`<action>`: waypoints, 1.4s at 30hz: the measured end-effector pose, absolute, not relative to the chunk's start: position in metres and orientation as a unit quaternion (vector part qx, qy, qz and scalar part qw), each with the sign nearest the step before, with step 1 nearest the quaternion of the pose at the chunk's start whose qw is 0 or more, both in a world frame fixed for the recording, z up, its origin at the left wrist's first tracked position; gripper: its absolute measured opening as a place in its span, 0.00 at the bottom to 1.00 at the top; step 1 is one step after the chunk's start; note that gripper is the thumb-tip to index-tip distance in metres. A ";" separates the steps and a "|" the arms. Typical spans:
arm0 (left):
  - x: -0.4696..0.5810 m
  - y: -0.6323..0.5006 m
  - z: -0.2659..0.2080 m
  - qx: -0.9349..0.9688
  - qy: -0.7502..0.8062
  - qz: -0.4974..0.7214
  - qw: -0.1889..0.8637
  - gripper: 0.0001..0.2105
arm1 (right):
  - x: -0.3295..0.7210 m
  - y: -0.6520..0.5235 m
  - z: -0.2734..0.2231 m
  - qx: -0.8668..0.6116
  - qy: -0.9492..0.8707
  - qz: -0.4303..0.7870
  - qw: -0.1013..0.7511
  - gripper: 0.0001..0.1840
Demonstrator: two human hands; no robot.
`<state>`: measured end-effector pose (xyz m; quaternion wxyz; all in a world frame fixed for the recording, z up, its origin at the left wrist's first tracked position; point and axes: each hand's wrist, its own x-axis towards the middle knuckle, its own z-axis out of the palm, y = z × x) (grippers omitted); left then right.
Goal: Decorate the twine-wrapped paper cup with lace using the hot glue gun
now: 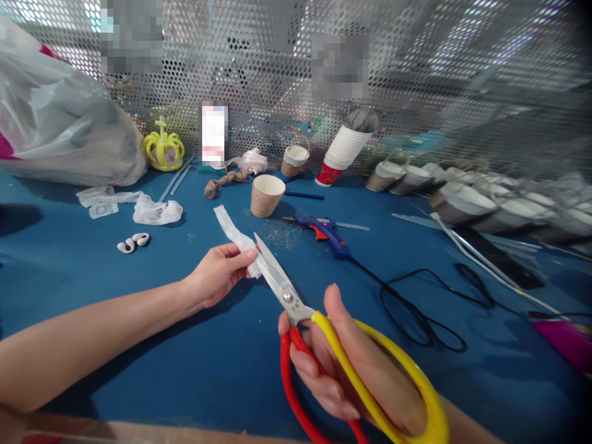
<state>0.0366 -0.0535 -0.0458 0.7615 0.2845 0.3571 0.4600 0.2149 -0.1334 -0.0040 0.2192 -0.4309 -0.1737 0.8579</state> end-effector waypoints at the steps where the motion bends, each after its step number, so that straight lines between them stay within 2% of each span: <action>1: 0.037 -0.054 -0.046 0.285 0.358 0.460 0.761 0.12 | 0.215 -0.133 -0.004 -0.434 -0.174 0.856 0.219 0.37; 15: 0.036 -0.056 -0.045 0.293 0.360 0.450 0.763 0.16 | 0.216 -0.133 -0.005 -0.440 -0.161 0.853 0.228 0.34; 24: 0.038 -0.057 -0.044 0.288 0.342 0.447 0.774 0.18 | 0.215 -0.131 -0.010 -0.406 -0.147 0.872 0.231 0.40; 35: 0.036 -0.054 -0.046 0.265 0.351 0.451 0.776 0.15 | 0.217 -0.129 -0.002 -0.417 -0.146 0.871 0.215 0.38; 42: 0.038 -0.056 -0.046 0.273 0.341 0.439 0.785 0.18 | 0.219 -0.129 -0.004 -0.403 -0.135 0.878 0.219 0.38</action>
